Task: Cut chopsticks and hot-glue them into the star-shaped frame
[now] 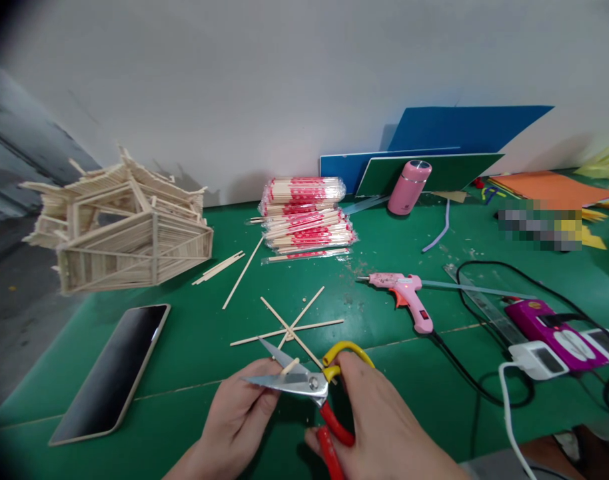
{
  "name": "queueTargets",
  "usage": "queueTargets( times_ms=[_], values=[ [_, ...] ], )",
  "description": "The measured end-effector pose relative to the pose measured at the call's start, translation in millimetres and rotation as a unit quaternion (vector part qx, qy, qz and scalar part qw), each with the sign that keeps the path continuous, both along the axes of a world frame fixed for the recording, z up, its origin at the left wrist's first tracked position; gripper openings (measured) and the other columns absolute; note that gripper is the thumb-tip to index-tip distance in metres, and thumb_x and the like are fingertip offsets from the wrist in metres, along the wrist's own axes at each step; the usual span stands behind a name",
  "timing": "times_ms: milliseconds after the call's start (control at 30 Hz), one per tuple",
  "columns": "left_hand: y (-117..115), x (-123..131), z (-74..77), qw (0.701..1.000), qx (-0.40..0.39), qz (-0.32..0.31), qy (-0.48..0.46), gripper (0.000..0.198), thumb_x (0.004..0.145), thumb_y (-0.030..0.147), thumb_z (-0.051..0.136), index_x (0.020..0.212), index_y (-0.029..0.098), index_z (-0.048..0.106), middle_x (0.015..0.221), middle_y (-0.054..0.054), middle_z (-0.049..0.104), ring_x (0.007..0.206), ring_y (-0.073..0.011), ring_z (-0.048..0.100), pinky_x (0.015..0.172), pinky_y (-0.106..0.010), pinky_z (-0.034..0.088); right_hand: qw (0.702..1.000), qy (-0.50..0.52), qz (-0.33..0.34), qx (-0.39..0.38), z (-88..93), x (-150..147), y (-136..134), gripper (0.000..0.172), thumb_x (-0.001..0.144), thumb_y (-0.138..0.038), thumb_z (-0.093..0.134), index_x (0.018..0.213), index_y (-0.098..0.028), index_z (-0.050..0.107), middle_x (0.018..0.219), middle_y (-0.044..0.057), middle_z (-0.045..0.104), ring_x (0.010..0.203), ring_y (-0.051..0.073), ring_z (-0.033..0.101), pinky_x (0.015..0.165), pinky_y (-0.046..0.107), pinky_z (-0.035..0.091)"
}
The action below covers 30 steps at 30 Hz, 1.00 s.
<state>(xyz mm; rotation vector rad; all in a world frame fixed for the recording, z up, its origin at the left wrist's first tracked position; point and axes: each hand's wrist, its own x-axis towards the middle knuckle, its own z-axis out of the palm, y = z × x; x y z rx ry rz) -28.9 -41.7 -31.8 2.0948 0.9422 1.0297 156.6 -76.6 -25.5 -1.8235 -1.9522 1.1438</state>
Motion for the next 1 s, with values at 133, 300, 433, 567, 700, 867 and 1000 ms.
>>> queueTargets(
  times_ms=[133,300,433,567,700,867,1000],
  values=[
    [-2,-1,-2.3,1.0,-0.005,-0.003,-0.004,0.017,0.077,0.006,0.039,0.076,0.017,0.052,0.068,0.0,0.058,0.062,-0.0097,0.055,0.059,-0.018,0.046,1.0,0.013,0.006,-0.011,2.9,1,-1,0.053,0.062,-0.038,0.061,0.107,-0.017,0.041,0.102,0.01,0.055,0.09,0.023,0.053,0.076,0.031,0.042],
    [-3,1,-1.7,1.0,-0.019,-0.003,-0.018,0.018,0.078,0.007,0.04,0.075,0.018,0.054,0.069,-0.001,0.06,0.065,-0.0101,0.057,0.06,-0.018,0.046,0.999,0.03,0.013,-0.031,8.2,-2,0,0.036,0.064,-0.033,0.058,0.095,-0.021,0.047,0.081,0.004,0.06,0.07,0.018,0.056,0.063,0.026,0.043],
    [-3,1,0.2,0.999,-0.031,0.0,-0.026,0.018,0.077,0.008,0.041,0.073,0.017,0.055,0.069,-0.001,0.061,0.065,-0.0108,0.058,0.059,-0.018,0.046,0.999,0.021,0.011,-0.03,10.6,-3,-2,0.031,0.061,-0.03,0.058,0.09,-0.021,0.048,0.074,0.002,0.059,0.064,0.017,0.056,0.058,0.024,0.042],
    [-3,0,-0.4,0.998,-0.048,-0.015,-0.03,0.019,0.078,0.009,0.04,0.074,0.017,0.057,0.067,-0.002,0.061,0.064,-0.0112,0.058,0.059,-0.019,0.046,1.0,0.017,0.003,-0.021,8.1,-3,-5,0.033,0.06,-0.027,0.058,0.091,-0.022,0.048,0.075,0.002,0.06,0.064,0.017,0.056,0.059,0.024,0.041],
    [-3,-1,-3.0,0.996,-0.076,-0.029,-0.037,0.02,0.079,0.011,0.039,0.077,0.016,0.058,0.066,-0.003,0.06,0.059,-0.0114,0.056,0.057,-0.021,0.045,0.999,0.019,0.004,-0.026,5.4,-3,-6,0.036,0.061,-0.027,0.059,0.094,-0.022,0.047,0.075,0.001,0.06,0.064,0.016,0.055,0.058,0.023,0.042],
    [-1,-2,-0.2,0.988,-0.141,-0.046,-0.037,0.021,0.081,0.016,0.041,0.071,0.016,0.059,0.062,-0.002,0.059,0.056,-0.0108,0.052,0.053,-0.02,0.041,1.0,-0.002,0.017,-0.018,7.6,0,-1,0.041,0.06,-0.036,0.061,0.095,-0.02,0.046,0.091,0.007,0.058,0.077,0.02,0.054,0.066,0.028,0.043],
    [0,-1,5.2,0.983,-0.17,-0.049,-0.051,0.024,0.082,0.019,0.041,0.066,0.014,0.06,0.058,-0.002,0.058,0.053,-0.0109,0.05,0.05,-0.02,0.039,0.999,-0.013,0.03,-0.023,10.9,2,1,0.039,0.06,-0.038,0.06,0.091,-0.02,0.046,0.095,0.008,0.056,0.079,0.021,0.052,0.067,0.031,0.043]
  ],
)
